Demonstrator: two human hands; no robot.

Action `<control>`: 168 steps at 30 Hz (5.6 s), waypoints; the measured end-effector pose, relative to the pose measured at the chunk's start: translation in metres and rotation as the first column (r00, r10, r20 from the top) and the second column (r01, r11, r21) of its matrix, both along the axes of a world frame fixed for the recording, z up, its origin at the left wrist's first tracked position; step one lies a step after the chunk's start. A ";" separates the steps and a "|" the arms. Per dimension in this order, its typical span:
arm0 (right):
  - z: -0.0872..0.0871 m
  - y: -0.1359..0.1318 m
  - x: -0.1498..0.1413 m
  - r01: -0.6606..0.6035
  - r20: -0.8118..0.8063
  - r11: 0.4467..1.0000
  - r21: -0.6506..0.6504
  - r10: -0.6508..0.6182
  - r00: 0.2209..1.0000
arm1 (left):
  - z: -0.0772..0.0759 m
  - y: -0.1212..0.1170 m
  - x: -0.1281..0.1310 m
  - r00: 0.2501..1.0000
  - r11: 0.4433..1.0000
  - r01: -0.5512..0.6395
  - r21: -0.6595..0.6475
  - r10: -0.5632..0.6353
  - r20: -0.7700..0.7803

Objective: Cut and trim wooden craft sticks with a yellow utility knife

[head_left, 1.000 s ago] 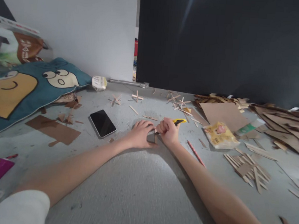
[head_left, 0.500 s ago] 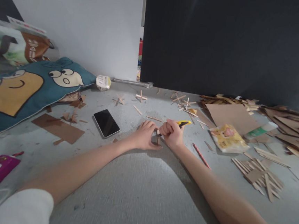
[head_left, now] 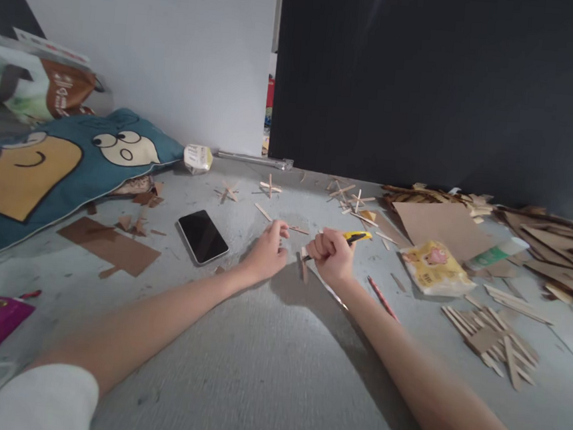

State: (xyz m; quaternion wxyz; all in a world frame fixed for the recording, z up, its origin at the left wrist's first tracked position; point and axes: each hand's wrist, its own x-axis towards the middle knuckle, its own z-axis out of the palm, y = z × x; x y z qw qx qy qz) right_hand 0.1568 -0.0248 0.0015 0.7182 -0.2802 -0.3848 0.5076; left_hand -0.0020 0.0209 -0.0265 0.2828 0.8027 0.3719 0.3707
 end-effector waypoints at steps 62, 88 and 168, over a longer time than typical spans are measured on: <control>-0.001 -0.002 -0.002 0.022 -0.050 0.999 -0.043 -0.024 0.998 | 0.017 -0.012 0.001 0.938 0.973 0.220 0.069 -0.192 -0.287; -0.005 0.003 0.010 0.166 -0.063 0.986 -0.008 -0.166 0.984 | 0.026 -0.027 -0.001 0.988 0.975 0.056 0.215 -0.023 -0.154; -0.001 -0.005 -0.012 0.044 -0.001 0.999 -0.017 -0.044 0.999 | 0.033 -0.008 -0.001 0.811 0.982 0.166 -0.095 -0.190 -0.554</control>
